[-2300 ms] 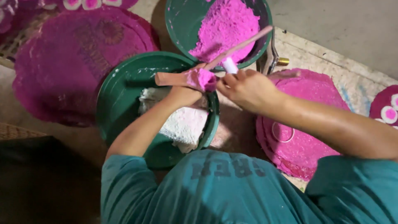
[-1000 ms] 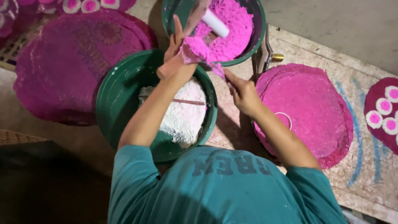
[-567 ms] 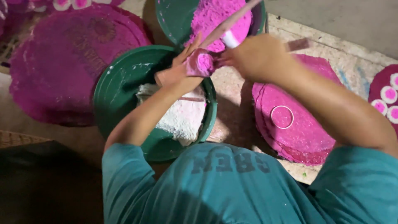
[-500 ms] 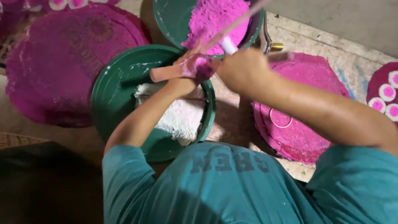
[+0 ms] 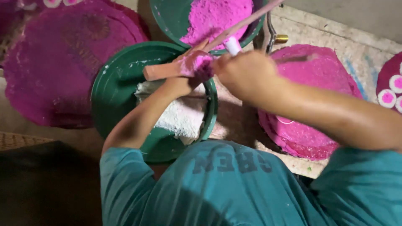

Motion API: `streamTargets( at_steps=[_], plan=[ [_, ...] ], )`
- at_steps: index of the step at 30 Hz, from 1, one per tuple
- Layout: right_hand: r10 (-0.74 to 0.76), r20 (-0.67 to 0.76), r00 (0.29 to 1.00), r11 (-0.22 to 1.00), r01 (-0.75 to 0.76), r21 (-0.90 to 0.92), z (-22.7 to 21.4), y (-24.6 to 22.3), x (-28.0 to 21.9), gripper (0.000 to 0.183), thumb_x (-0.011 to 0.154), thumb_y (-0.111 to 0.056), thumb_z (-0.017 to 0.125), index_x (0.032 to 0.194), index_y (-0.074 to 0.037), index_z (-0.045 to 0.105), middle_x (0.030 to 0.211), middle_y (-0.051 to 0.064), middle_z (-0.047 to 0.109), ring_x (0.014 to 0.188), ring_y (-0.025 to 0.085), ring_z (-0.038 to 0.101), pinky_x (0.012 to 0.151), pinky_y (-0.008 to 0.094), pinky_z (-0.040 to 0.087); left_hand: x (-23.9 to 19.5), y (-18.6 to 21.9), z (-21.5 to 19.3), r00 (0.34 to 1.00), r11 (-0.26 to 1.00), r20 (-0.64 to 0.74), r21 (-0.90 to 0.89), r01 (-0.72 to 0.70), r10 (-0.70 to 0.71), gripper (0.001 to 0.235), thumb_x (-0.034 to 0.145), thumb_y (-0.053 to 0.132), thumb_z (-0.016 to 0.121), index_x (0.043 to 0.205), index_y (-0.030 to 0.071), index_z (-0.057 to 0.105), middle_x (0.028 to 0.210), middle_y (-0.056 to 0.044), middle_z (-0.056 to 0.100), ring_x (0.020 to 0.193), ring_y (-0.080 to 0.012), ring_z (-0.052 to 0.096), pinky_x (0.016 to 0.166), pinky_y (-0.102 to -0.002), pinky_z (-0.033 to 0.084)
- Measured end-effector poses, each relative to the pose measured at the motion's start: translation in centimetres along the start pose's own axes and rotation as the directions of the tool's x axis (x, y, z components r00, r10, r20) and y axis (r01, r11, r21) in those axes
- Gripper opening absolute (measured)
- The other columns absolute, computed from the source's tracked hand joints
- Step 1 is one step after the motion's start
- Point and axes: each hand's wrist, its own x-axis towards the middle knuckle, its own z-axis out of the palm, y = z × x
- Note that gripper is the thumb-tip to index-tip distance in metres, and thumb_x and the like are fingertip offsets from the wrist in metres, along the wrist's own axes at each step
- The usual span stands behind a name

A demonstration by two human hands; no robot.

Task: The person scoops white and pink powders into a handheld mold, presses the mold onto a pink glittery mat, and releases circular layered pieces. The person repeats this process to form multiple white and pink circles arranged on the mat.

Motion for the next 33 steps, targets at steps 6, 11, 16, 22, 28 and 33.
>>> streamTargets(
  at_steps=[6, 11, 16, 22, 28, 33],
  plan=[
    [-0.034, -0.073, 0.997, 0.996, 0.039, 0.075, 0.0, -0.3, -1.7, 0.018, 0.088, -0.012, 0.063, 0.103, -0.003, 0.068, 0.075, 0.007, 0.068, 0.05, 0.02, 0.067, 0.036, 0.036, 0.051, -1.0, -1.9, 0.3, 1.0, 0.998, -0.01, -0.056, 0.011, -0.011, 0.046, 0.099, 0.031, 0.07, 0.135, 0.006, 0.059, 0.147, -0.019, 0.055, 0.129, -0.0351, 0.058, 0.111, -0.042, 0.044],
    [0.317, -0.193, 0.928, 0.847, -0.186, 0.497, -4.1, 2.7, -3.8, 0.018, 0.097, -0.006, 0.065, 0.114, 0.0, 0.067, 0.09, 0.016, 0.07, 0.072, 0.033, 0.071, 0.056, 0.043, 0.054, -0.5, -4.4, -2.6, 0.946, 0.955, -0.258, 0.171, 0.242, -0.194, 0.029, 0.099, 0.028, 0.075, 0.121, 0.012, 0.065, 0.123, -0.011, 0.068, 0.119, -0.0264, 0.064, 0.108, -0.041, 0.05],
    [0.45, -0.345, 0.824, 0.458, 0.119, 0.881, 7.9, -2.1, 0.1, 0.061, 0.089, 0.013, 0.056, 0.147, -0.004, 0.056, 0.126, 0.027, 0.068, 0.113, 0.037, 0.072, 0.096, 0.039, 0.057, 2.2, -3.7, -1.7, 0.912, 0.962, -0.411, 0.246, 0.115, -0.004, 0.054, 0.096, 0.03, 0.081, 0.138, 0.011, 0.053, 0.144, -0.015, 0.052, 0.13, -0.0291, 0.056, 0.114, -0.042, 0.047],
    [0.411, -0.129, 0.902, 0.173, 0.061, 0.983, 12.9, -2.3, -0.9, 0.049, 0.101, 0.001, 0.059, 0.148, -0.011, 0.058, 0.106, 0.023, 0.067, 0.079, 0.019, 0.064, 0.075, 0.033, 0.053, 3.5, -6.1, -3.1, 0.883, 0.947, -0.454, 0.32, 0.038, 0.118, 0.073, 0.094, 0.035, 0.088, 0.149, 0.015, 0.046, 0.163, -0.016, 0.037, 0.141, -0.0307, 0.049, 0.122, -0.044, 0.043],
    [0.486, -0.12, 0.865, 0.235, 0.003, 0.972, 13.4, -0.6, 3.0, 0.043, 0.106, -0.004, 0.059, 0.148, -0.011, 0.058, 0.07, 0.01, 0.049, 0.063, 0.014, 0.046, 0.061, 0.03, 0.046, 5.4, -5.9, -1.8, 0.939, 0.568, -0.343, 0.769, 0.294, -0.023, 0.074, 0.093, 0.018, 0.077, 0.158, 0.01, 0.042, 0.171, -0.018, 0.014, 0.153, -0.0374, 0.033, 0.116, -0.048, 0.041],
    [0.404, -0.148, 0.903, 0.265, 0.04, 0.964, 17.0, -2.3, 2.1, 0.044, 0.103, -0.005, 0.06, 0.146, -0.008, 0.06, 0.072, 0.011, 0.052, 0.06, 0.015, 0.046, 0.062, 0.03, 0.048, 5.0, -9.9, -4.9, 0.848, 0.876, -0.52, 0.358, 0.323, -0.1, 0.06, 0.089, 0.015, 0.077, 0.142, 0.0, 0.052, 0.144, -0.019, 0.043, 0.134, -0.0352, 0.05, 0.11, -0.047, 0.045]
  ],
)
